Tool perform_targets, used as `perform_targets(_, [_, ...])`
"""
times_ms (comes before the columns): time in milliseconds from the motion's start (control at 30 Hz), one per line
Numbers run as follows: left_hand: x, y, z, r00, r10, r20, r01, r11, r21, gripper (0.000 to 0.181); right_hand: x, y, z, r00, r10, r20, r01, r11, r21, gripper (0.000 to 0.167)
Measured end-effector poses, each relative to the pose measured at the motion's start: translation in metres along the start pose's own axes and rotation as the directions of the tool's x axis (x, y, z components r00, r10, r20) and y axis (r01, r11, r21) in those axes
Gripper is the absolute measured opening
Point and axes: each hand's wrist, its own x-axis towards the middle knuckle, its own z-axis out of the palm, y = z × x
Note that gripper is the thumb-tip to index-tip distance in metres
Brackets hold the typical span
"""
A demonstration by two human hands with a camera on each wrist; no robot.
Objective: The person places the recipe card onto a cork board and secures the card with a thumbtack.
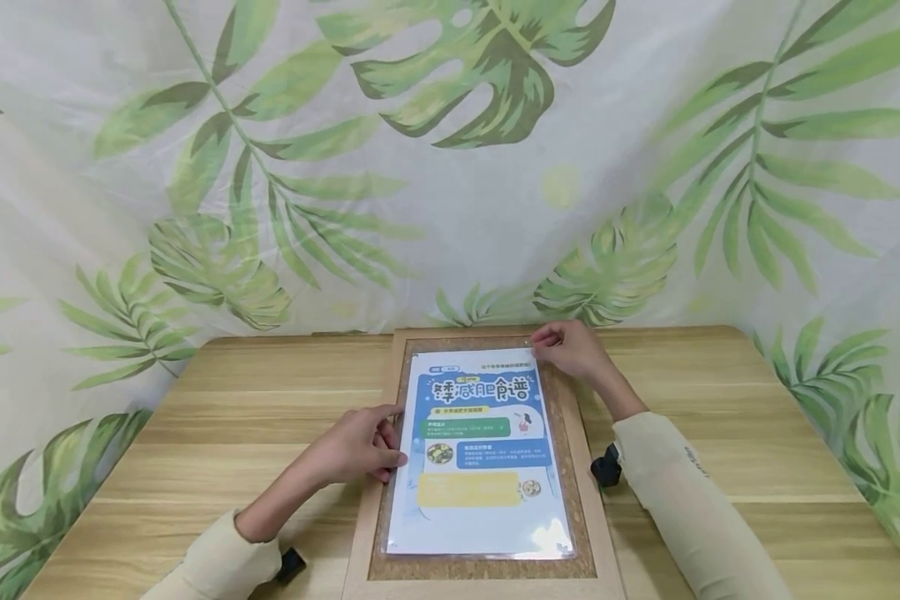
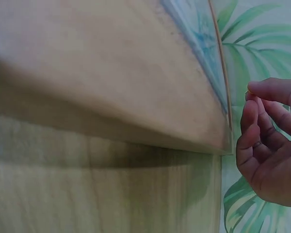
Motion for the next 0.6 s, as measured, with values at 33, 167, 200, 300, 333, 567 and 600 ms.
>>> perform_targets(33, [0.0, 0.001, 0.0, 1.0, 0.0, 0.001, 0.0, 1.0, 0.003, 0.081, 0.001, 0.001, 0.0, 1.0, -0.002, 0.003, 0.002, 1.0, -0.005, 0.028])
perform_targets(167, [0.001, 0.003, -0.001, 1.0, 0.002, 0.004, -0.002, 1.0, 0.009, 0.081, 0.003, 0.005, 0.0, 1.0, -0.001, 0.014, 0.001, 1.0, -0.003, 0.027])
perform_targets(200, [0.001, 0.003, -0.001, 1.0, 0.001, 0.005, -0.001, 1.0, 0.008, 0.081, 0.004, 0.005, 0.0, 1.0, -0.003, 0.015, 0.003, 1.0, -0.001, 0.026])
perform_targets(300, [0.002, 0.005, -0.002, 1.0, -0.003, 0.008, 0.003, 1.0, 0.003, 0.081, 0.006, 0.007, 0.0, 1.0, -0.005, 0.024, 0.005, 1.0, 0.004, 0.025])
perform_targets(333, [0.002, 0.006, -0.003, 1.0, -0.004, 0.009, 0.004, 1.0, 0.001, 0.081, 0.007, 0.008, 0.0, 1.0, -0.005, 0.026, 0.005, 1.0, 0.003, 0.024])
perform_targets(567, [0.003, 0.007, -0.003, 1.0, -0.019, 0.01, 0.019, 1.0, 0.004, 0.081, 0.017, 0.011, 0.001, 0.999, -0.018, 0.045, 0.02, 0.999, -0.048, 0.021])
perform_targets(600, [0.003, 0.007, -0.003, 1.0, -0.021, 0.01, 0.021, 1.0, 0.004, 0.081, 0.018, 0.011, 0.001, 0.999, -0.017, 0.048, 0.02, 0.998, -0.055, 0.021])
